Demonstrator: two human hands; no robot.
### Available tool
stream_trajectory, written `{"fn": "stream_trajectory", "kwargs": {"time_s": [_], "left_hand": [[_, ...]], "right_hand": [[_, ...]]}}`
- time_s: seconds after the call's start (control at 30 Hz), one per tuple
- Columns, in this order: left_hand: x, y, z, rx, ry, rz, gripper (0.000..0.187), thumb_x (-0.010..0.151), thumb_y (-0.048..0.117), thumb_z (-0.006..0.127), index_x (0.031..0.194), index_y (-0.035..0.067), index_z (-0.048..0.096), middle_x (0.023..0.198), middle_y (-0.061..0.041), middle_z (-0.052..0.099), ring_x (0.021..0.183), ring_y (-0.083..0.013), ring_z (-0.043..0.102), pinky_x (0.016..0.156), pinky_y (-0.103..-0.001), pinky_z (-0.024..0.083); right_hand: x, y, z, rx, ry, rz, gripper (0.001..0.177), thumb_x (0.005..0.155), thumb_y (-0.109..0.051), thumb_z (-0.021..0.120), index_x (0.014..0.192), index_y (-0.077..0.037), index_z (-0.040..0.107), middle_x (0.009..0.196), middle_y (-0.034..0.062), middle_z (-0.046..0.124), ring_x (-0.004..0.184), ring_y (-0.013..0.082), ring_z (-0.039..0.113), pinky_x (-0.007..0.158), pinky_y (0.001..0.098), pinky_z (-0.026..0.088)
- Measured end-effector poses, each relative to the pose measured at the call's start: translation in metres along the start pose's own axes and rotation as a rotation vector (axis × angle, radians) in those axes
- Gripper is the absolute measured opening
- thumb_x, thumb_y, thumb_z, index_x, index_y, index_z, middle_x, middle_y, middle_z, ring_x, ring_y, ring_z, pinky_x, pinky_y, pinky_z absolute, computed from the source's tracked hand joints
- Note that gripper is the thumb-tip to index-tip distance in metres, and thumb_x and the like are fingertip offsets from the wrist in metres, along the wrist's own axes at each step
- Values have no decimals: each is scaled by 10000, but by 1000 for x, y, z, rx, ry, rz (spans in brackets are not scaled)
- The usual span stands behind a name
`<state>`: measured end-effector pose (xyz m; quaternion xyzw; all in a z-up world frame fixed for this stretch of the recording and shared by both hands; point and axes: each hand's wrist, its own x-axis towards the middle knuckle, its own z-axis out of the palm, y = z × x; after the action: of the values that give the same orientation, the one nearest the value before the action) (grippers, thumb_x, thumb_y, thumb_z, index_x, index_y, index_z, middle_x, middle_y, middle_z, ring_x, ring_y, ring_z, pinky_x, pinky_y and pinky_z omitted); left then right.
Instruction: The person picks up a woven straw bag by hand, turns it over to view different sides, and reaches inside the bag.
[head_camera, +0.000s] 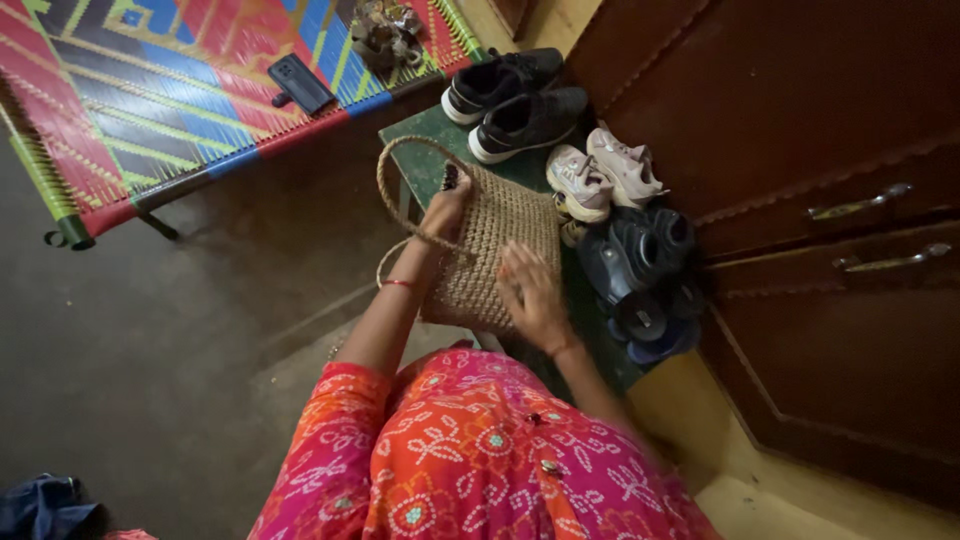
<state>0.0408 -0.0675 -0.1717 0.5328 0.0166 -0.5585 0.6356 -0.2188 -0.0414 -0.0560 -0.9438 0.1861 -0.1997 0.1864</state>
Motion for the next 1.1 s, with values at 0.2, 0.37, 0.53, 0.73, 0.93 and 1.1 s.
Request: {"fn": "stream_trajectory", "kwargs": {"time_s": [0.2, 0.37, 0.53, 0.73, 0.93, 1.1], "left_hand": [[-10, 30, 14, -117, -165, 43, 555, 1014, 465, 618, 1226, -44, 676, 1092, -146, 690, 888, -252, 630, 709, -411, 511], [-52, 46, -17, 214, -446, 195, 586, 1026, 484, 500, 1431, 66, 563, 1291, -38, 665, 1146, -133, 630, 1007, -317, 505], [-111, 41, -23, 178, -409, 288, 591, 1040, 508, 491, 1359, 25, 605, 1275, -39, 692, 1162, -135, 634, 1022, -297, 499], [-134, 49, 16, 197, -275, 485, 630, 1066, 553, 450, 1212, -19, 670, 1123, -115, 709, 1014, -196, 633, 887, -333, 536], [-187, 79, 44, -223, -193, 82, 705, 945, 666, 295, 1188, 105, 646, 1070, -99, 724, 925, -201, 718, 766, -360, 603], [-151, 62, 33, -95, -283, 233, 567, 1041, 468, 557, 1204, -64, 667, 1036, -133, 734, 893, -219, 696, 763, -356, 590]], "right_hand": [[-2, -29, -14, -440, 150, -78, 710, 996, -606, 550, 1493, -102, 497, 1554, 122, 485, 1439, 332, 464, 1187, 525, 364], [47, -6, -34, -443, 217, 52, 693, 1006, -598, 578, 1413, -38, 565, 1443, 159, 588, 1370, 359, 536, 1144, 488, 433], [94, -1, -50, -360, 223, 99, 573, 1028, -515, 595, 1294, -9, 639, 1333, 190, 664, 1257, 372, 609, 1057, 474, 478], [114, -41, -48, -308, 266, 19, 400, 1072, -337, 529, 1258, -10, 666, 1298, 174, 675, 1247, 374, 617, 1114, 479, 443], [105, -82, -34, -295, 311, -181, 405, 1075, -302, 480, 1371, -68, 628, 1432, 149, 610, 1346, 361, 544, 1189, 533, 327], [99, -7, -51, -444, 137, 159, 402, 1072, -333, 422, 1347, -123, 627, 1342, 107, 638, 1316, 291, 551, 1212, 671, 216]]}}
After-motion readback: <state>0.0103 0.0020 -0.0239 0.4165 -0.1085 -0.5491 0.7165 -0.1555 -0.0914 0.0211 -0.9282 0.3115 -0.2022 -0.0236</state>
